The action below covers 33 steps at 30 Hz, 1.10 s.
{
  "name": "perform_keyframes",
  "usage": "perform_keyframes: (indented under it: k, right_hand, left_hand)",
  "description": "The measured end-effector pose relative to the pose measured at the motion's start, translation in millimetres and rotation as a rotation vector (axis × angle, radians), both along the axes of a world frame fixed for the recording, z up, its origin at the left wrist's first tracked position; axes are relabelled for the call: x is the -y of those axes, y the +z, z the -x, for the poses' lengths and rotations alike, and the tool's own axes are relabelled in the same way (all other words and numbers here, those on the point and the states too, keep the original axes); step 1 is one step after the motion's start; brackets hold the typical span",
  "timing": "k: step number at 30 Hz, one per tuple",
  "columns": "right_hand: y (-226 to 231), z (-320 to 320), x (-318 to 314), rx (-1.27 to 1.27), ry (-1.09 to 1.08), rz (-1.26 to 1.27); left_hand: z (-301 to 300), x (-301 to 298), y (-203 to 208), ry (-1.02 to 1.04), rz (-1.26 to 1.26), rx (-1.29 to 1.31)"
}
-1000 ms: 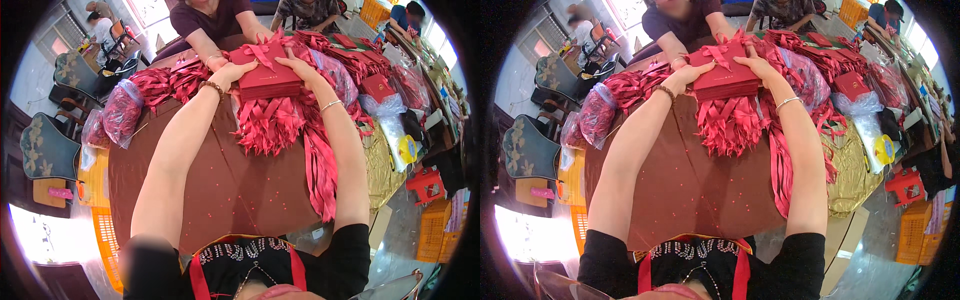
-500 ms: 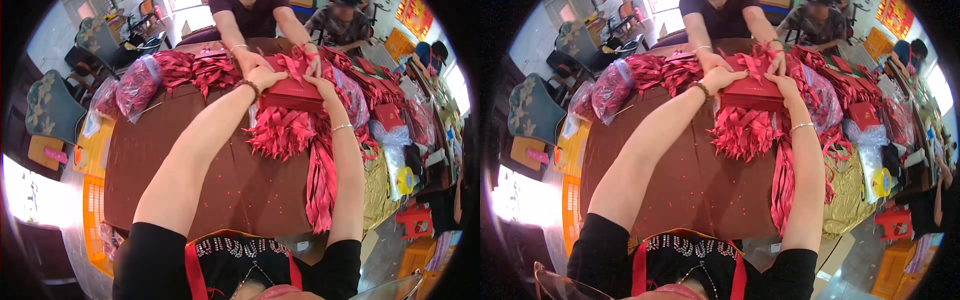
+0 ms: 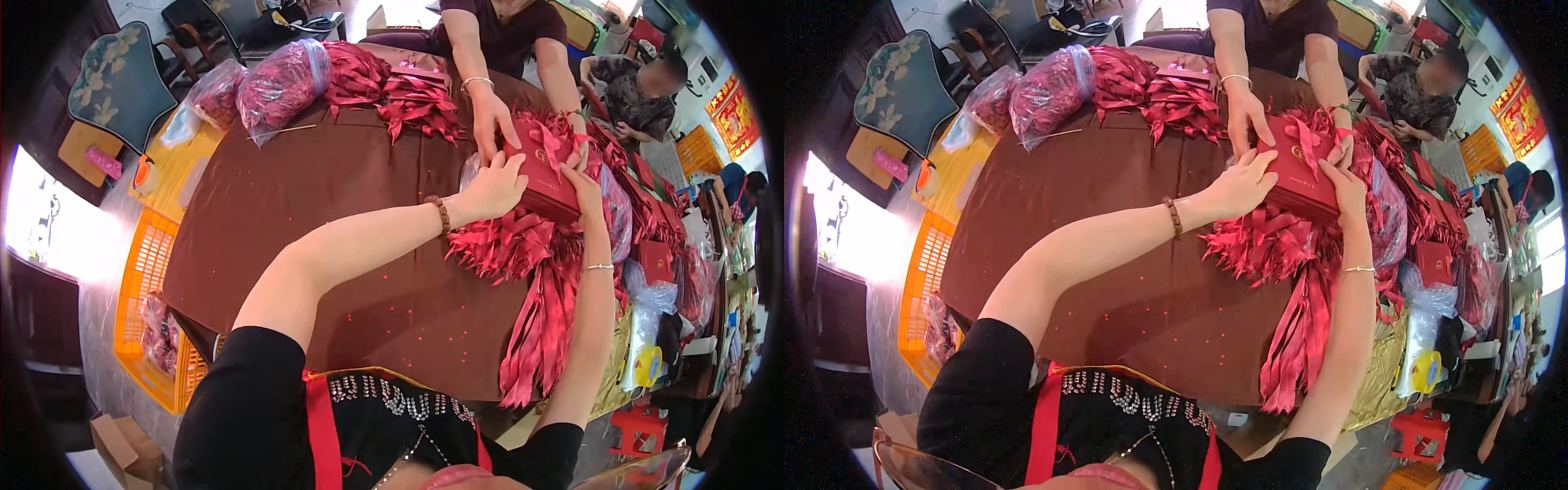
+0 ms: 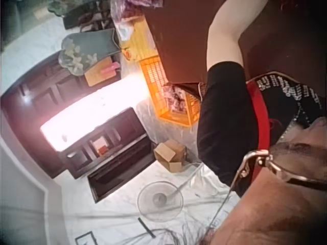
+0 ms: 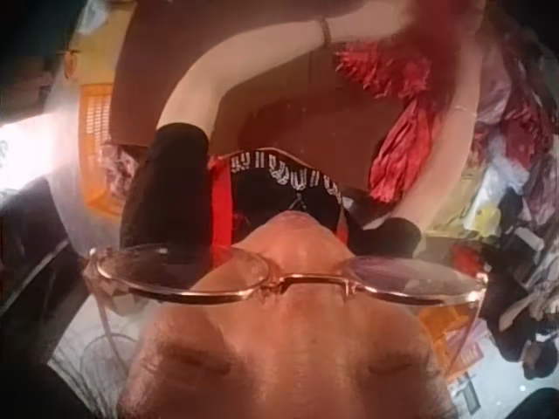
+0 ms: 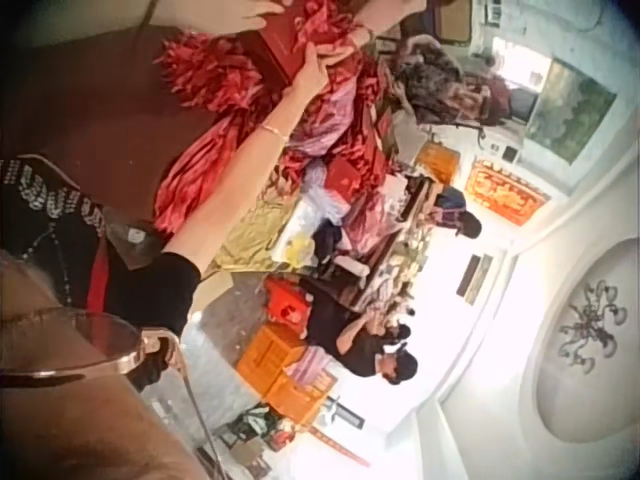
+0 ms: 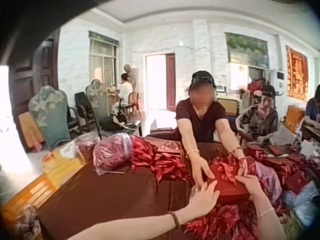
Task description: Folding and stacking red decorative paper bags in an industrial workspace.
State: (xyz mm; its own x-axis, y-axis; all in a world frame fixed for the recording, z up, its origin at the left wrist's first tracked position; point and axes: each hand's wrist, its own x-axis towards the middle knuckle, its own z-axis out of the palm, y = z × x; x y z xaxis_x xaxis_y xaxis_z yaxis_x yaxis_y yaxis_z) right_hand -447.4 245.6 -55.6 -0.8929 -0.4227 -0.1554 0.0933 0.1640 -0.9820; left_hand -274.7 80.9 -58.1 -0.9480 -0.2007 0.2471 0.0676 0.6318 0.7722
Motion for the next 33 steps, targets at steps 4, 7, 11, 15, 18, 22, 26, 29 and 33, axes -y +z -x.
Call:
perform_keyframes:
  k: [4,7,11,15,18,22,26,29,33]
  right_hand:
    - [24.5,-45.7,17.0,-0.981,-0.304,-0.804]
    - [30.9,-51.3,19.4,-1.247,-0.257,-0.689]
    - [55.8,-144.0,77.1,-1.585,-0.050,-0.136]
    - [18.3,-222.7,119.5,-0.980,0.198,0.345]
    - [-37.4,-218.6,148.3,-0.483,0.169,0.309]
    - [-88.6,-196.9,220.2,0.139,-0.024,0.516]
    - [-120.9,-177.1,280.1,0.325,-0.088,0.557]
    - [-141.0,-151.2,312.9,0.500,-0.144,0.693]
    - [-151.6,-84.1,335.0,0.578,-0.264,0.926]
  left_hand:
    - [-0.1,6.3,-6.6,-0.037,0.174,-0.121]
    - [0.4,-0.1,4.3,0.073,0.097,-0.073]
    - [8.6,48.0,-13.4,-0.232,0.502,-0.412]
    - [2.3,93.8,-3.3,-0.479,0.248,-0.409]
    - [-10.9,121.6,12.6,-0.338,0.155,-0.392]
    - [54.2,254.6,-45.0,0.233,0.371,-0.445]
    - [110.4,335.8,-76.4,0.515,0.544,-0.218]
    - [136.6,367.9,-97.9,0.401,0.581,-0.056]
    - [149.8,335.0,-113.8,0.164,0.835,0.078]
